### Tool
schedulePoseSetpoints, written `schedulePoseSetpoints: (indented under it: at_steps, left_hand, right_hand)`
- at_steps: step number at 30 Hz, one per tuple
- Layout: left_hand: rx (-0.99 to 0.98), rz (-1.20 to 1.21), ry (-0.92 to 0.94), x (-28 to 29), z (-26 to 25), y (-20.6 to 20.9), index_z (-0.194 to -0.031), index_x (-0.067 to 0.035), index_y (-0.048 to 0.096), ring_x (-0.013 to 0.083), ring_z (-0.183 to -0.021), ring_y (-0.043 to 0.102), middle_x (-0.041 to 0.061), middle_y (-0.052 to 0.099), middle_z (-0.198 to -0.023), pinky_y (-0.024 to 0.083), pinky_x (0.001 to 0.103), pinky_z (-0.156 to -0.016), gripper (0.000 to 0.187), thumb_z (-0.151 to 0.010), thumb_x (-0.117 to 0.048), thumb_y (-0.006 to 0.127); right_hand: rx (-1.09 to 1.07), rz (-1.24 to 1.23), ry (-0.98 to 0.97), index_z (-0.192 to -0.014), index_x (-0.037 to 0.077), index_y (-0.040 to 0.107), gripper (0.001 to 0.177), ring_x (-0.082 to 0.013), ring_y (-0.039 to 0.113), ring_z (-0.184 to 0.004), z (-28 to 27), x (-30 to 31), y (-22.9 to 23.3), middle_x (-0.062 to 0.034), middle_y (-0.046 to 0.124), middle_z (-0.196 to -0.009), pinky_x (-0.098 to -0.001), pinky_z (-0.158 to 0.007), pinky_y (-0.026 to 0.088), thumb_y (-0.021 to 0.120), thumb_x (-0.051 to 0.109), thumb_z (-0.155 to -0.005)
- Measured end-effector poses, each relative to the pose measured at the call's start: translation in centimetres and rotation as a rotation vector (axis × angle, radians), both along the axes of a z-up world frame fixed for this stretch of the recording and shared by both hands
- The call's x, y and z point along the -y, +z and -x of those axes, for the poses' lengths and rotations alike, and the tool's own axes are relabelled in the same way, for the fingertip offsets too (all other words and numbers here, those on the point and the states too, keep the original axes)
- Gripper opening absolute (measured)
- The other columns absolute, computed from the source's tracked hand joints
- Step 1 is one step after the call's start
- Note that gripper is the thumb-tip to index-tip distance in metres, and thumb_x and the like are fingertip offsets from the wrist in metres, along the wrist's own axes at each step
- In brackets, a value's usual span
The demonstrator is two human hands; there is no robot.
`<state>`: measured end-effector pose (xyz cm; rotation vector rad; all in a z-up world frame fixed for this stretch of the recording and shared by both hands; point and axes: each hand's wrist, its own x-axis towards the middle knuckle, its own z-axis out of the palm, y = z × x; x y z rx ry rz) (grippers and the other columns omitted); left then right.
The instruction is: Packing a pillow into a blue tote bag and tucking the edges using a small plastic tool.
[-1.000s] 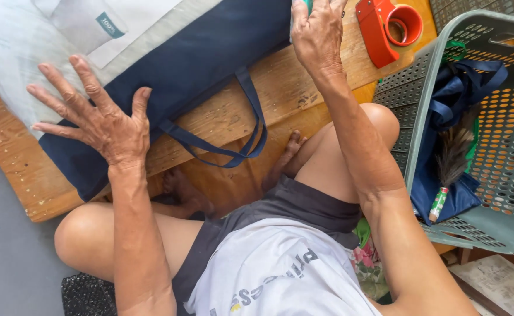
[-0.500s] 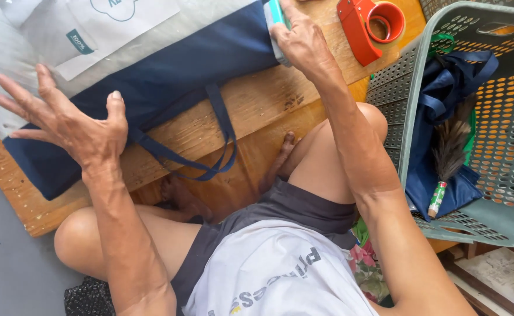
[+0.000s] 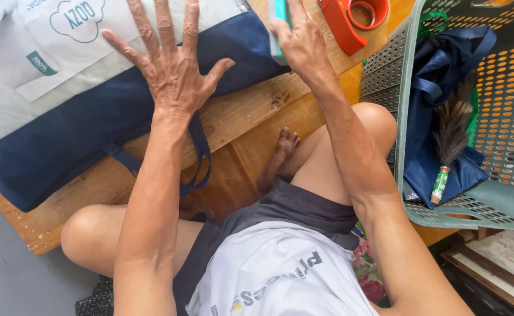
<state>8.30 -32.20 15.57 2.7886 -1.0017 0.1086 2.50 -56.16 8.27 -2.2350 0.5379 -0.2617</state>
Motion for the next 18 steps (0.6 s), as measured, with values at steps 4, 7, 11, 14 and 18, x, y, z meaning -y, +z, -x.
schedulePoseSetpoints:
  at_steps: [4,7,11,14,18]
  left_hand:
    - [0.005,-0.073,0.005,0.3,0.9,-0.5,-0.169,-0.023,0.028,0.0562,-0.143,0.0,0.025,0.013,-0.165,-0.004,0.093,-0.099,0.098,-0.115,-0.074,0.093]
    - [-0.022,-0.213,0.059,0.7,1.2,-0.2,-0.17,-0.028,0.021,0.055,-0.147,0.0,0.02,0.008,-0.167,-0.001,0.091,-0.104,0.1,-0.124,-0.084,0.089]
    - [-0.035,-0.216,0.081,0.7,0.9,-0.3,-0.171,-0.026,0.02,0.0538,-0.147,-0.001,0.019,0.008,-0.168,-0.003,0.09,-0.105,0.097,-0.124,-0.087,0.078]
    - [0.031,-0.131,0.053,0.7,-0.3,-1.8,-0.17,-0.023,0.027,0.0535,-0.143,-0.002,0.02,0.011,-0.165,-0.005,0.091,-0.102,0.096,-0.115,-0.094,0.061]
    - [-0.038,-0.096,0.059,1.2,0.2,-0.6,-0.169,-0.02,0.029,0.0566,-0.14,0.0,0.026,0.014,-0.163,-0.006,0.094,-0.097,0.095,-0.113,-0.088,0.064]
  right_hand:
    - [0.056,-0.178,0.059,-0.114,0.012,0.065,0.035,-0.0138,0.069,-0.076,-2.9,-2.0,-0.1,-0.0075,0.065,-0.1,-0.029,-0.059,0.058,0.049,0.04,-0.1]
    - [-0.122,-0.147,0.129,-0.15,0.026,0.05,0.063,-0.0294,0.055,-0.067,-2.4,-2.3,1.3,-0.0114,0.056,-0.072,-0.0437,-0.067,0.041,0.039,0.034,-0.089]
    - [-0.452,-0.041,0.271,-0.152,0.013,0.045,0.073,-0.0417,0.049,-0.132,1.4,-1.1,3.4,-0.019,0.053,-0.149,-0.0491,-0.102,0.038,0.033,0.032,-0.083]
    - [-0.435,0.108,0.204,-0.153,0.016,0.036,0.061,-0.0482,0.053,-0.113,3.3,-0.9,3.7,-0.0237,0.053,-0.127,-0.0586,-0.09,0.04,0.034,0.03,-0.094]
    - [0.168,0.208,0.056,-0.165,0.034,0.007,0.056,-0.039,0.066,-0.134,1.5,-2.8,-3.0,-0.0295,0.033,-0.165,-0.0469,-0.095,0.07,0.043,0.04,-0.122]
